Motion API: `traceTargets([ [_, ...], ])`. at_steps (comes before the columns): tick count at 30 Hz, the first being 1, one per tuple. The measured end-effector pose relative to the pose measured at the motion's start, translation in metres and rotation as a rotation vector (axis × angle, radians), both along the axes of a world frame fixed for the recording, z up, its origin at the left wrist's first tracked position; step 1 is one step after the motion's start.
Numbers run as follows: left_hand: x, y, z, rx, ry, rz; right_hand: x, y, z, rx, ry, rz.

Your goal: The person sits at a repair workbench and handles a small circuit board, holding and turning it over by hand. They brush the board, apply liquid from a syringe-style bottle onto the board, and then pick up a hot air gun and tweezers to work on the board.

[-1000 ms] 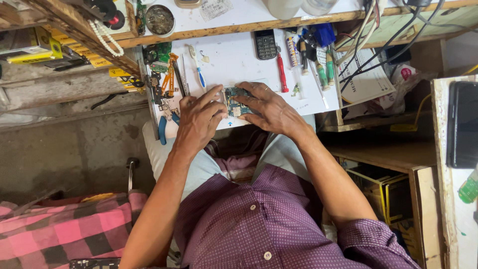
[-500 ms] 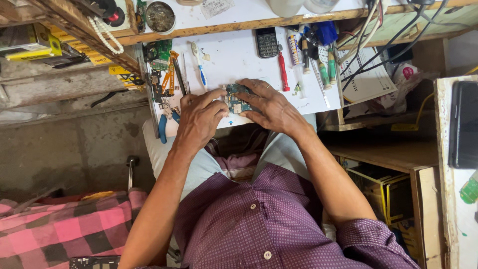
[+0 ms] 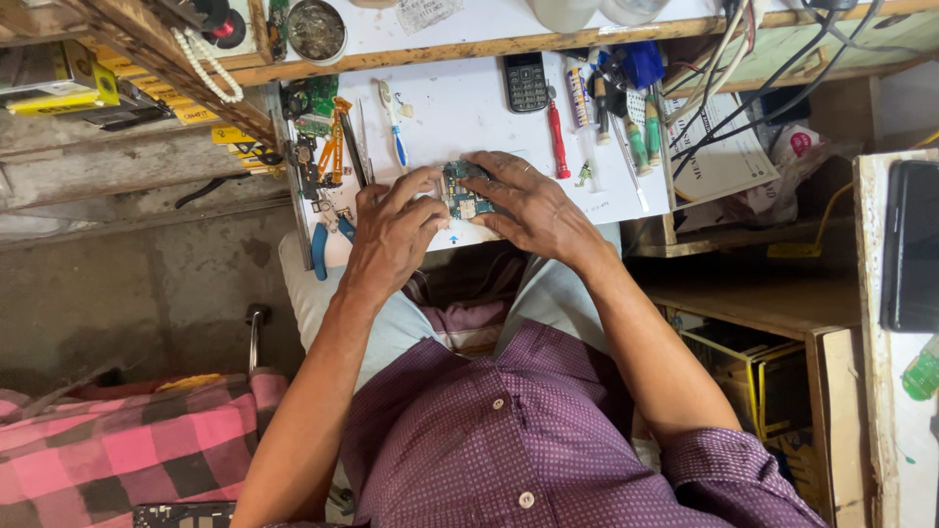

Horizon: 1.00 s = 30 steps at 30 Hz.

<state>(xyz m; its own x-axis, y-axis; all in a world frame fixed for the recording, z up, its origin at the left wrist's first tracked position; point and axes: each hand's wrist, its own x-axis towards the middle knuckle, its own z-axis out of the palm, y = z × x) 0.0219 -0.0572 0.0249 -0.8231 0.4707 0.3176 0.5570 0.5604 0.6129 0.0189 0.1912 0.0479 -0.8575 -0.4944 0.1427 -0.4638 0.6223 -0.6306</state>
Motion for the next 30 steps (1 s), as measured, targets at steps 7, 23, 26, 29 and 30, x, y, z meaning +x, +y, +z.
traceTargets([
  [7, 0.003, -0.0021, -0.0006, 0.013, -0.065, -0.025, 0.0008, -0.0036, -0.0029, 0.001, 0.046, -0.01],
  [23, 0.0053, 0.0006, -0.0027, 0.03, -0.057, 0.042, -0.0019, -0.0045, 0.0053, -0.007, 0.001, 0.024],
  [26, 0.0055, 0.0008, -0.0037, 0.041, -0.064, 0.046, -0.0019, -0.0046, 0.0054, 0.006, -0.003, 0.021],
  [29, 0.005, 0.0014, -0.0036, 0.069, -0.081, 0.062, -0.0016, -0.0045, 0.0059, 0.003, 0.003, 0.018],
  [30, 0.0051, 0.0015, -0.0033, 0.085, -0.097, 0.07, -0.0015, -0.0045, 0.0061, -0.002, 0.005, 0.018],
])
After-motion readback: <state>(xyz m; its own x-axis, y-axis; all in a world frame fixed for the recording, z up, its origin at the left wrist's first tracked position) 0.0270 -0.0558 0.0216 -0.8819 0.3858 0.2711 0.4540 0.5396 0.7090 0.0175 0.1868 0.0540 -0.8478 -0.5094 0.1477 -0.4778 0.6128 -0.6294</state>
